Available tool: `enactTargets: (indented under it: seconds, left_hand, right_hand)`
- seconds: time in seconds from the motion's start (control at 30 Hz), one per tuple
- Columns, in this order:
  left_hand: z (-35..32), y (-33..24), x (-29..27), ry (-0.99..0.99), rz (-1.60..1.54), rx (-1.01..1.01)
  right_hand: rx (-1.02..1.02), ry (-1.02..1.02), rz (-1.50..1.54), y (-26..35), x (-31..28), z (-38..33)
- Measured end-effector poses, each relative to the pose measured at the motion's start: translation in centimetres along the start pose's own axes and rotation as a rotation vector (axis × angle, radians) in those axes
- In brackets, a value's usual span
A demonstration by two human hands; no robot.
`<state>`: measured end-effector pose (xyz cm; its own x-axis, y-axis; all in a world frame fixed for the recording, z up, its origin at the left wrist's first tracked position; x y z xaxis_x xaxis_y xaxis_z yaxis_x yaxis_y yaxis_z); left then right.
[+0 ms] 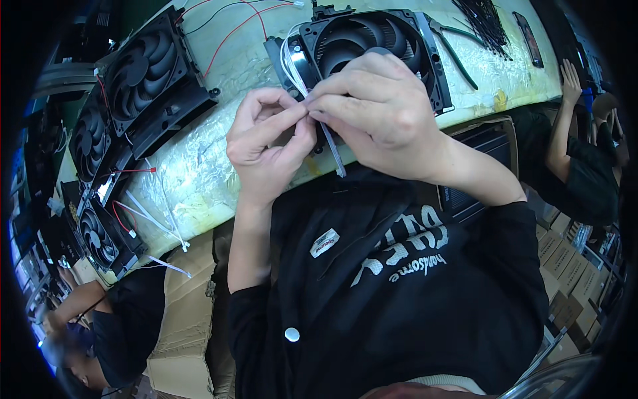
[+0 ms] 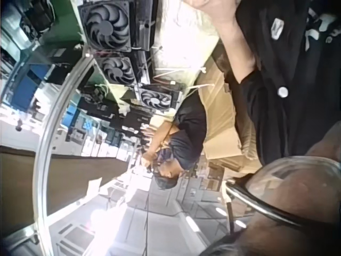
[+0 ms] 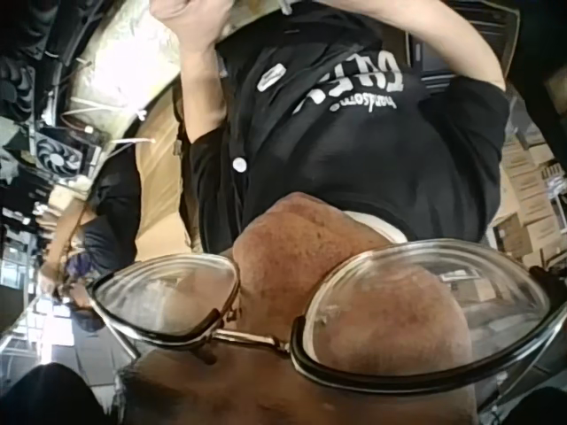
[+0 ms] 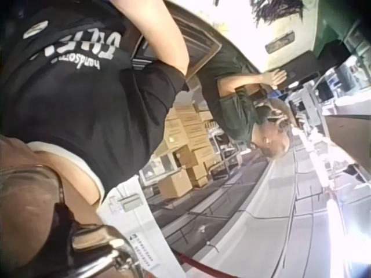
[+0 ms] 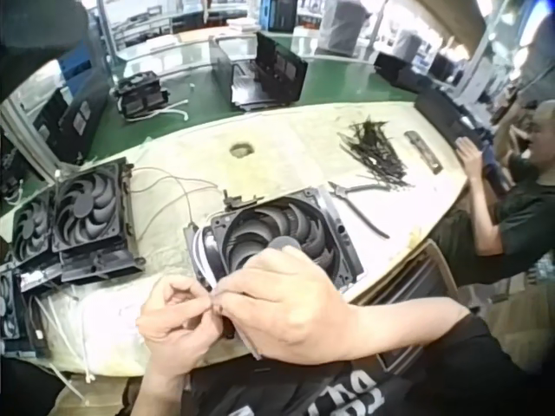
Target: Assembling cooling fan units into plastic housings and managing wiring using cable ties.
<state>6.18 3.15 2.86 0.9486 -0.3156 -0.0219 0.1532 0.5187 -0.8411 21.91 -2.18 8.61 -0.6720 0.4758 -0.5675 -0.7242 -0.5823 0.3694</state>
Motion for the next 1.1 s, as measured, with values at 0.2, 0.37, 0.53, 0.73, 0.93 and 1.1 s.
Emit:
enactTargets:
  seconds: [0.2, 0.37, 0.53, 0.73, 0.93, 1.1]
  left_hand:
    - [0.8, 0.1, -0.2, 0.030, 0.033, -0.103]
    - [0.7, 0.3, -0.6, 0.091, 0.102, -0.191]
    - [0.4, -1.4, -0.4, 0.070, 0.261, -0.055]
    - [-0.5, -1.3, -0.1, -0.085, 0.277, 0.137]
    - [-0.2, -1.4, 0.0, -0.090, 0.320, 0.207]
    - [-0.6, -0.8, -0.4, -0.120, 0.252, 0.181]
  right_hand:
    - [-0.009, -0.027, 0.127, 0.0, -0.3, -0.5]
    - [-0.004, 0.005, 0.144, -0.4, -0.7, -0.6]
    - [0.228, -0.120, -0.394, -10.4, -10.7, -4.7]
    - [0.345, 0.316, -0.841, -14.7, -10.3, -10.2]
    - [0.347, -0.004, -0.599, -14.6, -11.3, -10.3]
    - [0.272, 0.131, -0.273, -4.0, -9.8, -0.6]
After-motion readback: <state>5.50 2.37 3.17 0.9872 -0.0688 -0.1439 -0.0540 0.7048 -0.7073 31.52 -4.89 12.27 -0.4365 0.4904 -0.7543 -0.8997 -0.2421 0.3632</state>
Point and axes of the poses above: each hand's wrist, its own z-axis towards the middle knuckle, its own x-axis out of the palm, y = z × x, the point moved 3 cm from there along z, towards the middle knuckle, and after that the axes turned 7 degrees about -y, right-handed, at the moved point
